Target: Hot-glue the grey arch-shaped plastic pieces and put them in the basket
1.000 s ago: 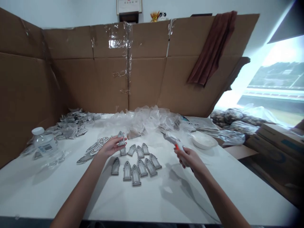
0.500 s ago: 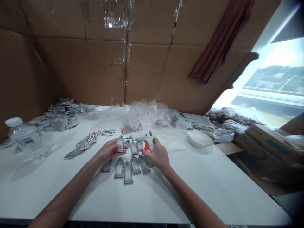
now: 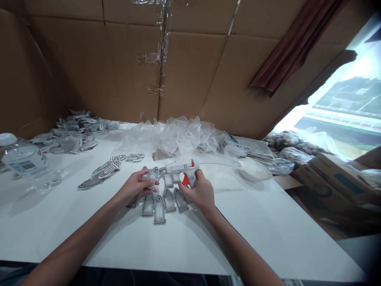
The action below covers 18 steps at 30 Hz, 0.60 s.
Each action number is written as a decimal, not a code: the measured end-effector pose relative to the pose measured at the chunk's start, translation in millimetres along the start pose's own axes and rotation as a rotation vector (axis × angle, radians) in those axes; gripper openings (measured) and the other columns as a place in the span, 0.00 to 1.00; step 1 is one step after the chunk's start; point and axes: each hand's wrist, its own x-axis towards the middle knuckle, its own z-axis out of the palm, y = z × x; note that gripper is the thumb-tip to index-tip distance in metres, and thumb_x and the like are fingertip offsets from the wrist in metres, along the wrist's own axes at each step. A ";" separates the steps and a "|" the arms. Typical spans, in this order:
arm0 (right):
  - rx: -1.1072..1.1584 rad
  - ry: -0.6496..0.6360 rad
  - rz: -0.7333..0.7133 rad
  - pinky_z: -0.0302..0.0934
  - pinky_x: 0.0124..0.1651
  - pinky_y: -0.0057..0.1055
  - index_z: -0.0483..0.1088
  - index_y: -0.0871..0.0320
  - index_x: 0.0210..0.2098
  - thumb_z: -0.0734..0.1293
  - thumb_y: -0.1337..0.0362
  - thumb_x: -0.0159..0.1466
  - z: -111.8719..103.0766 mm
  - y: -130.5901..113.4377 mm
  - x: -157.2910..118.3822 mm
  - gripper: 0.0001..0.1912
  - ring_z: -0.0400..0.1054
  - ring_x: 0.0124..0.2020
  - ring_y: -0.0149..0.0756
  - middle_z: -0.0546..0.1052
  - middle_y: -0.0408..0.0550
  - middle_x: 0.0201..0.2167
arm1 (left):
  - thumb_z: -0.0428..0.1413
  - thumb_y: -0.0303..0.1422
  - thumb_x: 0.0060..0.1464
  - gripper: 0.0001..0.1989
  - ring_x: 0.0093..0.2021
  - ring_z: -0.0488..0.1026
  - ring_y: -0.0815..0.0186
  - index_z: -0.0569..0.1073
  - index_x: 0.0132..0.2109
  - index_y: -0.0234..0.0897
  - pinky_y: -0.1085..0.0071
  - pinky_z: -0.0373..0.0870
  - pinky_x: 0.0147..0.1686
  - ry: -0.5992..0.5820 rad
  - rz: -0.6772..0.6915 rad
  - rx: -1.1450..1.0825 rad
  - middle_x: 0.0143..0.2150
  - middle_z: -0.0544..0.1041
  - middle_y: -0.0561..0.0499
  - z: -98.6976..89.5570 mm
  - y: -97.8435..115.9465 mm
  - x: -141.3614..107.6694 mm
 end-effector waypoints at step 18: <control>-0.059 0.045 -0.018 0.48 0.29 0.26 0.60 0.57 0.39 0.65 0.45 0.53 -1.1 -2.2 -1.7 0.25 0.62 0.25 0.33 0.70 0.45 0.26 | 0.61 0.34 0.52 0.28 0.33 0.81 0.63 0.64 0.58 0.31 0.76 0.77 0.31 0.139 0.023 0.048 0.38 0.80 0.42 8.4 5.4 -6.3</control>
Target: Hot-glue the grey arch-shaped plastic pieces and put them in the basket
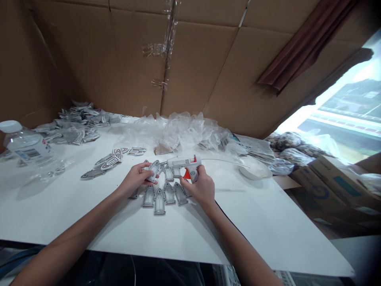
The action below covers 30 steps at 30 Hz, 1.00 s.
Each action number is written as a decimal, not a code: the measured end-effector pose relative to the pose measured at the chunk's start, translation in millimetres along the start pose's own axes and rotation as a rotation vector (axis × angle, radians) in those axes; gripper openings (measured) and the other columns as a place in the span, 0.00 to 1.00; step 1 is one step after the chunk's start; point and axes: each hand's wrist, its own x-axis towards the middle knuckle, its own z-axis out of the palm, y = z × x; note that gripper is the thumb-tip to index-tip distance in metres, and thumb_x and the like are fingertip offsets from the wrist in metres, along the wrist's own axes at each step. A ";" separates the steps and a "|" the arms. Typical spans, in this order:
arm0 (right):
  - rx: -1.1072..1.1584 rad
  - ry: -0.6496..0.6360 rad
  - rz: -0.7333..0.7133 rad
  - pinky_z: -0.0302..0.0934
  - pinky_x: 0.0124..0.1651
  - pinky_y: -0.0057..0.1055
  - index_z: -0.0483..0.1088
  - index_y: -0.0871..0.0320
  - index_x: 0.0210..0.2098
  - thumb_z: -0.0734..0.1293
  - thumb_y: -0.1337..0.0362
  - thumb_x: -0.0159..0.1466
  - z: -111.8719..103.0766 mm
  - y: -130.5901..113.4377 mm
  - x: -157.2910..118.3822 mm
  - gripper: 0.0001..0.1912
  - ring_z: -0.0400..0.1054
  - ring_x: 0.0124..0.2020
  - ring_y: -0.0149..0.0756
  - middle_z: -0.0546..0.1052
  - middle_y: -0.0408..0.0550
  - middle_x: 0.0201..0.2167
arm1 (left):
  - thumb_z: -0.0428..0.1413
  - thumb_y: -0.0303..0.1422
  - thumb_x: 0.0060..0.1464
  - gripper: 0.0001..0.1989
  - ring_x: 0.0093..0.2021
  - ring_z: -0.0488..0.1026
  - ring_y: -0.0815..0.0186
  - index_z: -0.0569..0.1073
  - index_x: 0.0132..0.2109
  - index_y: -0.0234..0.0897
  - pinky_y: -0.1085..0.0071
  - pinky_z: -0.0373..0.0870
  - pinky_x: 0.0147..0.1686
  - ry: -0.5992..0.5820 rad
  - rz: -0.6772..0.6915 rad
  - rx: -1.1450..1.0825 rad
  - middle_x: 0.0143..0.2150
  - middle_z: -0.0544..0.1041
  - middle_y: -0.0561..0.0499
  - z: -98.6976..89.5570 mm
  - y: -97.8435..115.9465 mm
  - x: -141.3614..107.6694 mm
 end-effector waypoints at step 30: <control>-0.096 0.006 -0.118 0.46 0.29 0.26 0.56 0.57 0.36 0.63 0.51 0.54 11.3 8.7 -1.3 0.19 0.63 0.23 0.33 0.69 0.43 0.23 | 0.57 0.33 0.50 0.31 0.22 0.75 0.69 0.64 0.62 0.35 0.77 0.73 0.25 0.061 0.099 0.129 0.29 0.79 0.50 6.4 9.5 -13.9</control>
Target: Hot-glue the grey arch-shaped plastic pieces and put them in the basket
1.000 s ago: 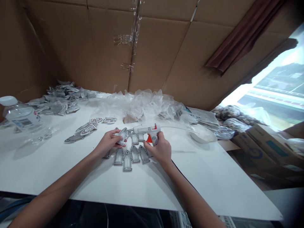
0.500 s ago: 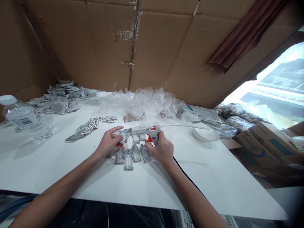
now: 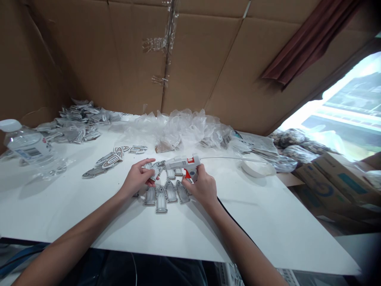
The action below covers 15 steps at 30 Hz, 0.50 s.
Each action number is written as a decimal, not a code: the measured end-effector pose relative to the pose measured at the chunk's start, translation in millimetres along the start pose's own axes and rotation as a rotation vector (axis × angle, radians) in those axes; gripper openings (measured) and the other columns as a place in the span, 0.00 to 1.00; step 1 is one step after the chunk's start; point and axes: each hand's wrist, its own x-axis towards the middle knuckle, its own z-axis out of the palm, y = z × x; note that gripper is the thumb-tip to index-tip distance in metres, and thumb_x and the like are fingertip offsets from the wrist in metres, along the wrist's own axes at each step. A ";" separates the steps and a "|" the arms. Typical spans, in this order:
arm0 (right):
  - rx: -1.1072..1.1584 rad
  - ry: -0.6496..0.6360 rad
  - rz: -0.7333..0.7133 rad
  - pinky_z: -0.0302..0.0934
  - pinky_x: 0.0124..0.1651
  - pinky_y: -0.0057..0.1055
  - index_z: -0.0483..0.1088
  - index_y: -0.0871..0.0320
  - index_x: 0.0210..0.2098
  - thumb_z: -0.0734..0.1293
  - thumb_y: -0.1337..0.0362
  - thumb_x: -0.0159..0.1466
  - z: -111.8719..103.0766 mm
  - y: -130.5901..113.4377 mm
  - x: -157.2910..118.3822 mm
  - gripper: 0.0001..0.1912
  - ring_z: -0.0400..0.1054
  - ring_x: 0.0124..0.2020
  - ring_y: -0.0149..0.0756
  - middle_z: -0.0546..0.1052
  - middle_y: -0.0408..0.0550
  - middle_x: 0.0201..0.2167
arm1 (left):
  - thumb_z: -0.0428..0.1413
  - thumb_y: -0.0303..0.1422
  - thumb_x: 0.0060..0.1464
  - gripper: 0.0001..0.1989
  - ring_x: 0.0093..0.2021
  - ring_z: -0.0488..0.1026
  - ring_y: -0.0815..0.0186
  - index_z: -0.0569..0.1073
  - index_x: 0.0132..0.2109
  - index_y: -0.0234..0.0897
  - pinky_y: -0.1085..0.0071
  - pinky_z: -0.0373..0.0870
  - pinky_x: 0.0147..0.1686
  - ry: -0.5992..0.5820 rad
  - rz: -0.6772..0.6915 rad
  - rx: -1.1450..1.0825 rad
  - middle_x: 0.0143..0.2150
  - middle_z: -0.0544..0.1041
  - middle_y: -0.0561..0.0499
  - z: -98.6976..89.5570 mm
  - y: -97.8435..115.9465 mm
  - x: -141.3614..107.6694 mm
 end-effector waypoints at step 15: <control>0.040 -0.011 -0.008 0.44 0.27 0.25 0.54 0.56 0.35 0.62 0.54 0.53 -0.8 -0.3 0.1 0.17 0.57 0.21 0.30 0.65 0.40 0.20 | 0.56 0.33 0.51 0.30 0.22 0.75 0.71 0.64 0.62 0.35 0.78 0.73 0.24 -0.005 0.016 -0.002 0.29 0.79 0.51 0.2 1.1 -1.8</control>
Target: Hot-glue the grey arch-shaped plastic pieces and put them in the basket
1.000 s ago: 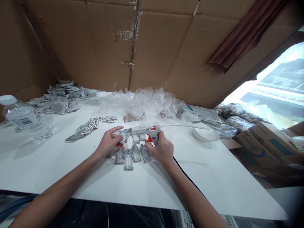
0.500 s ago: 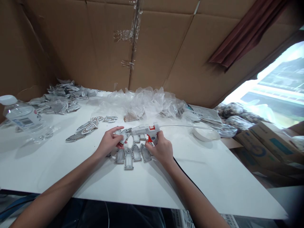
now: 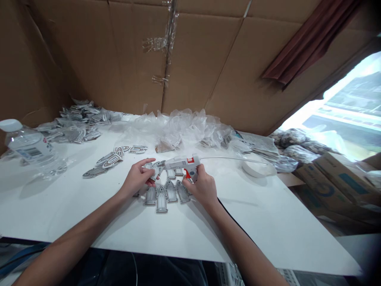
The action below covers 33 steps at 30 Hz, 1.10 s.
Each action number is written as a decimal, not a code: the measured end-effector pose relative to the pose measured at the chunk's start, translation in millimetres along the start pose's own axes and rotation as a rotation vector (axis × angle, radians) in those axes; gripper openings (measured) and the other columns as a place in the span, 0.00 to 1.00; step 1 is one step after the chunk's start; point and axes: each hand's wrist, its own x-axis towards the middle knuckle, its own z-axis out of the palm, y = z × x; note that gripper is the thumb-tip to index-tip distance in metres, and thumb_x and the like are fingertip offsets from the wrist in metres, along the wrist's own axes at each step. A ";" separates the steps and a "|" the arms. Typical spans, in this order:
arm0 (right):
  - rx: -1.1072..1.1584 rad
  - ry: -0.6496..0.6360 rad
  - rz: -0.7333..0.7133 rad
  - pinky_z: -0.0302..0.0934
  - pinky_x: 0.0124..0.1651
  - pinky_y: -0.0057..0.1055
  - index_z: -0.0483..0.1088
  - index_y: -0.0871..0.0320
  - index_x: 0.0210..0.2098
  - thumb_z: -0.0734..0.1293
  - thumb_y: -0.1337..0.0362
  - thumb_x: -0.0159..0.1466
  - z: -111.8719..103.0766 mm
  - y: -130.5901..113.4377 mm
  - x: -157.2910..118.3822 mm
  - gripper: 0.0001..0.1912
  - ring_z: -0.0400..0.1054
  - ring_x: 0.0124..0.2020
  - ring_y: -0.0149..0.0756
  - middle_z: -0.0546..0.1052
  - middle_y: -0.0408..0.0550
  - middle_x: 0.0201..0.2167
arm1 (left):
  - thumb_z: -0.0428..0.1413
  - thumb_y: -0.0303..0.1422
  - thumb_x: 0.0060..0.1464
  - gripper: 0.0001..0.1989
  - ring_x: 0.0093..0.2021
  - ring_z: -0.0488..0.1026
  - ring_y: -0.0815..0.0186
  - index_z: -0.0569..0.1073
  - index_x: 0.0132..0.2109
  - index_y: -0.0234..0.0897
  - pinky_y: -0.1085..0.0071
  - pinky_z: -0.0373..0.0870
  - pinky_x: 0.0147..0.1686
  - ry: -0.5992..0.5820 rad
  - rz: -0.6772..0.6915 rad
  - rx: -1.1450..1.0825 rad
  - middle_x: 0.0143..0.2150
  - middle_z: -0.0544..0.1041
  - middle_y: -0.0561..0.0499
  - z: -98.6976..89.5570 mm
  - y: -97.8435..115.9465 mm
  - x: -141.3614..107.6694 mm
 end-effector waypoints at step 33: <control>-0.034 0.046 -0.005 0.45 0.28 0.25 0.55 0.56 0.35 0.64 0.49 0.53 1.6 1.6 1.0 0.21 0.63 0.23 0.34 0.68 0.42 0.22 | 0.53 0.33 0.56 0.27 0.21 0.74 0.71 0.64 0.62 0.33 0.78 0.73 0.24 -0.025 0.035 -0.048 0.30 0.78 0.50 -2.6 -2.4 4.7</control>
